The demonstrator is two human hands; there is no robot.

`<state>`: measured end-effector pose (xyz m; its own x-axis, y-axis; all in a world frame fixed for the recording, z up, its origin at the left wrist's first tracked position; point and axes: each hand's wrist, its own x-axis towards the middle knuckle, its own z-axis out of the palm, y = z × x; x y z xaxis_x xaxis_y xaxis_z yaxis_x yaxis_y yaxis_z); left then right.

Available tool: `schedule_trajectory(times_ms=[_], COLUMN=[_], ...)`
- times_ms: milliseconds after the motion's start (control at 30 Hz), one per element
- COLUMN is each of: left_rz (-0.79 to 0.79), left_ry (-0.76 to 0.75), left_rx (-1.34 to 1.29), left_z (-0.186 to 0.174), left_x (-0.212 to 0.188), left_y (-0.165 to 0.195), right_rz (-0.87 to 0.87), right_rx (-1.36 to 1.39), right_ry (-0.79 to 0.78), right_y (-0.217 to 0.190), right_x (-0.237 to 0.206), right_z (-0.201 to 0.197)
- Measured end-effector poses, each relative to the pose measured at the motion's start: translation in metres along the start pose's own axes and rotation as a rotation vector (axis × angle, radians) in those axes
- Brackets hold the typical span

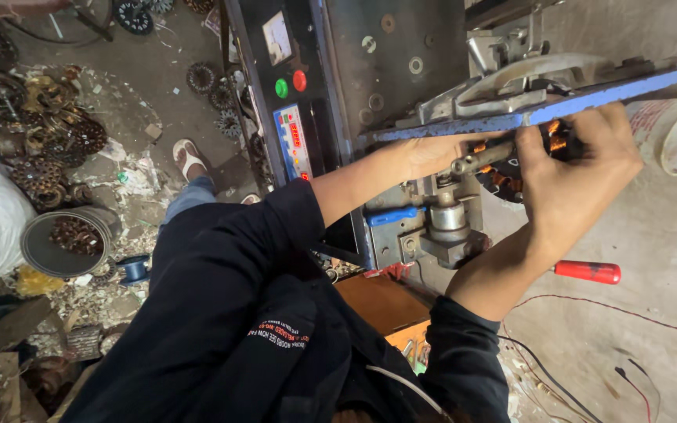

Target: The person winds copper wire onto a circular stator using a winding machine. They repeatedly place the stator into the machine, press a button to start winding, and remove the stator after each cycle.

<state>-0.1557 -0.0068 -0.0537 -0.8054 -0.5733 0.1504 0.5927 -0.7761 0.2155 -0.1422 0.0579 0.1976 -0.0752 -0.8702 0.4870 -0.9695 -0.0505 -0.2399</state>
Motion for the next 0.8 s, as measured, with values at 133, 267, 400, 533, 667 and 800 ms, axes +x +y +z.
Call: schedule_trajectory(times_ms=[133,267,400,533,667,800], left_rz=[-0.018,0.055,0.035,0.002,0.029,-0.031], left_ry=[-0.039,0.024,-0.047,-0.079,-0.098,-0.053], left_rx=[-0.164,-0.148,-0.105,-0.211,-0.037,-0.094], left_z=[-0.018,-0.027,-0.022,-0.005,-0.001,-0.018], left_x=[0.011,0.023,0.010,-0.009,-0.015,0.002], left_y=[-0.012,-0.026,-0.018,0.001,0.007,-0.010], right_rz=[-0.015,0.034,0.043,0.056,0.016,0.004], right_rx=[-0.004,0.001,0.014,0.009,0.009,-0.004], right_ry=[0.005,-0.005,-0.007,-0.002,-0.002,0.001], right_y=[-0.001,-0.002,-0.003,-0.004,-0.005,-0.005], right_x=[0.001,0.001,0.001,0.002,0.002,0.002], right_z=[0.000,0.001,0.000,0.001,0.001,0.001])
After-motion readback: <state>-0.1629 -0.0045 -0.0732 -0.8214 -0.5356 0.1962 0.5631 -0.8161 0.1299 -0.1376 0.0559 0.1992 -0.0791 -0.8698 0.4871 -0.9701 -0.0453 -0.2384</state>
